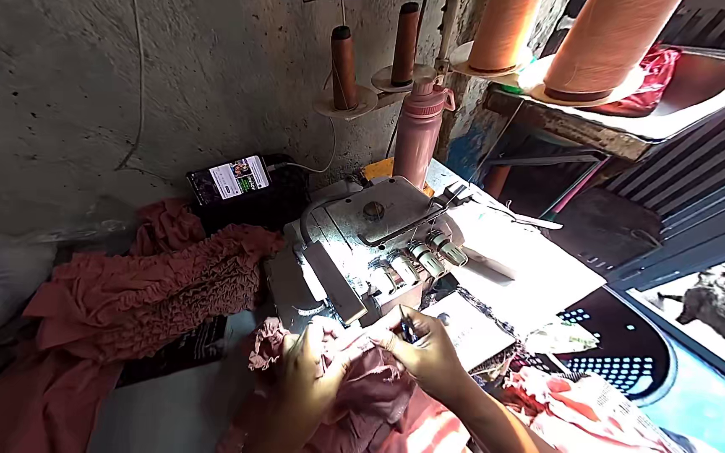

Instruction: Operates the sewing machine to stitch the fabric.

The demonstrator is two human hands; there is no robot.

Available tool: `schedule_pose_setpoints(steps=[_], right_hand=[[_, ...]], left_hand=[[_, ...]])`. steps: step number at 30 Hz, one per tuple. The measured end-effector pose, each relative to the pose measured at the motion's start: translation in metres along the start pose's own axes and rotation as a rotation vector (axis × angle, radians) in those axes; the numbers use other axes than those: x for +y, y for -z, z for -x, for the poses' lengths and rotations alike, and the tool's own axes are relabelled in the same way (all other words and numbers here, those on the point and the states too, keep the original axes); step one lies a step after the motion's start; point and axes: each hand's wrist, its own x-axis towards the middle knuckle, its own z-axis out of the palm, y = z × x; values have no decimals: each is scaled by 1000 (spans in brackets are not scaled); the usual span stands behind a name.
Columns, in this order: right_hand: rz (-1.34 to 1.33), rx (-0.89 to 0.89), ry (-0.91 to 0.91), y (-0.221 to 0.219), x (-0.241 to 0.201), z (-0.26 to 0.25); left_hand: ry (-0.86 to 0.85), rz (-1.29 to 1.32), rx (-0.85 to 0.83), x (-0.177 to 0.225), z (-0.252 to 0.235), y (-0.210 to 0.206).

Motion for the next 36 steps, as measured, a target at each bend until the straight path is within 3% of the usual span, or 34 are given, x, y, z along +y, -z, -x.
schedule_pose_setpoints(steps=[6, 14, 21, 25, 29, 36], right_hand=[[-43, -18, -34, -2, -2, -1], [-45, -103, -187, -7, -4, 1], [-149, 11, -276, -14, -3, 3], [-9, 14, -239, -10, -4, 1], [290, 83, -108, -14, 8, -1], [624, 86, -49, -14, 9, -17]], left_hand=[[29, 59, -31, -5, -2, 5], [29, 56, 139, -2, -2, -7], [35, -51, 163, -1, 3, -4], [35, -202, 95, 4, 6, 9], [26, -377, 154, 2, 5, 1], [84, -426, 177, -2, -15, -7]])
